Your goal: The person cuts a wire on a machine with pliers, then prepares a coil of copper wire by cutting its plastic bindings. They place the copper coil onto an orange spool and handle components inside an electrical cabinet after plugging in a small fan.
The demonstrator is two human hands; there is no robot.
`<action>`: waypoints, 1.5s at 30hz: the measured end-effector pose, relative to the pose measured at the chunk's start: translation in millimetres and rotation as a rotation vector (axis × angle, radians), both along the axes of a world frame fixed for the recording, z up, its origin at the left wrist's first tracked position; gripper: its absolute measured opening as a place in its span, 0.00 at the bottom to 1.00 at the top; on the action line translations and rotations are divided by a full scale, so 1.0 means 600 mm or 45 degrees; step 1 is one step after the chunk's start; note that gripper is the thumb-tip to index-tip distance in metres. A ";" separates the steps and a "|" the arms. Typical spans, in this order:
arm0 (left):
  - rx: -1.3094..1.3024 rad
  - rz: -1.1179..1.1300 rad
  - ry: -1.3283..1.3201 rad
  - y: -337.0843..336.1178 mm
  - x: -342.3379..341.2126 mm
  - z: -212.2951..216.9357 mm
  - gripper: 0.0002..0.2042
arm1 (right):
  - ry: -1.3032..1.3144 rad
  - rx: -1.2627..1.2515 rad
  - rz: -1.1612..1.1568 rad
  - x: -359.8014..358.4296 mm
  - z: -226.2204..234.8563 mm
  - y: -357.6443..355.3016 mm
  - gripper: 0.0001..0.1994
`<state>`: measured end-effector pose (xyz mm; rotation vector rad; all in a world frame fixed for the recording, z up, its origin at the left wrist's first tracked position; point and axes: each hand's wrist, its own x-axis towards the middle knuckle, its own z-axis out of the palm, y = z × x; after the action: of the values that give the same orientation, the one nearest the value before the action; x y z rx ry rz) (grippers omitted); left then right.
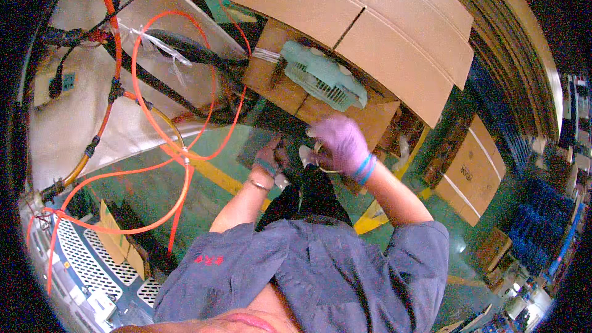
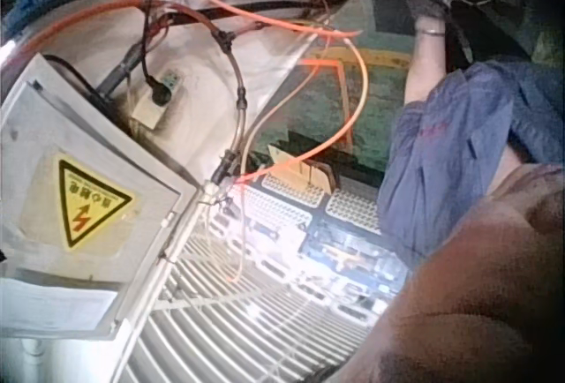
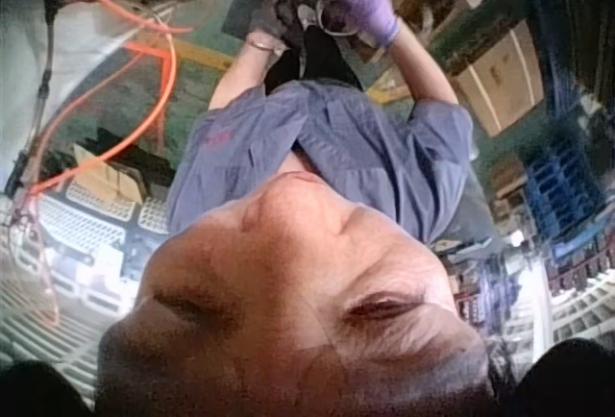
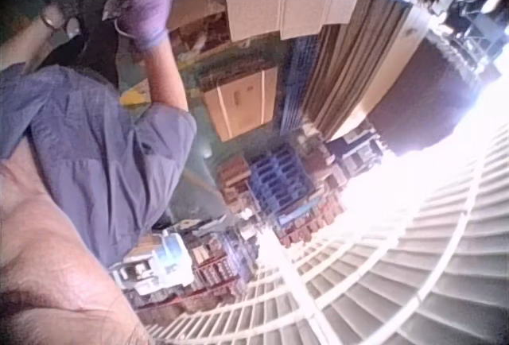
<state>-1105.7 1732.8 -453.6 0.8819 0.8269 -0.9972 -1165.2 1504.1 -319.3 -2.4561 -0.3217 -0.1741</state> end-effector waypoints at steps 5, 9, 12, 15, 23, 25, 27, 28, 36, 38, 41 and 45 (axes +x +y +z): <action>0.351 -0.228 -0.148 0.129 -0.027 0.029 0.07 | 0.506 -0.689 -0.684 0.156 -0.096 -0.075 0.46; 0.493 -0.551 -0.357 0.218 -0.058 0.085 0.14 | 0.589 -0.573 -0.673 0.176 -0.144 -0.084 0.45; 0.657 -0.921 -0.932 0.311 -0.076 0.077 0.17 | 0.555 -0.839 -0.545 0.129 -0.094 -0.031 0.44; 0.706 -0.909 -0.928 0.355 -0.073 0.106 0.19 | 0.726 -0.697 -0.307 0.101 0.090 0.013 0.43; 0.707 -0.961 -1.043 0.407 -0.064 0.203 0.16 | -0.017 -0.513 -0.244 0.001 0.547 0.008 0.40; 0.629 -0.895 -1.084 0.401 -0.071 0.208 0.15 | -0.516 -0.763 -0.202 -0.001 0.629 -0.040 0.37; 0.567 -0.870 -1.115 0.379 -0.071 0.220 0.15 | -0.714 -1.146 -0.289 -0.009 0.726 -0.102 0.36; 0.541 -0.879 -1.121 0.363 -0.069 0.237 0.14 | -0.486 -1.076 -0.511 -0.015 0.773 -0.020 0.34; 0.531 -0.710 -1.297 0.293 -0.038 0.265 0.17 | -0.365 -0.560 -0.440 0.138 0.803 -0.174 0.19; 0.608 -0.640 -1.256 0.293 -0.028 0.268 0.18 | -0.103 -0.706 -0.587 0.214 0.751 -0.236 0.30; 0.732 -0.712 -1.395 0.255 -0.013 0.275 0.18 | -0.156 -0.846 -0.619 0.299 0.656 -0.371 0.38; 0.720 -0.648 -1.321 0.223 -0.008 0.278 0.17 | 0.016 -0.768 -0.635 0.369 0.575 -0.451 0.39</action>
<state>-1110.8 1866.6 -287.0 1.9291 -0.0486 -0.5647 -944.0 1233.5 25.5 -3.0948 0.3018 -0.3064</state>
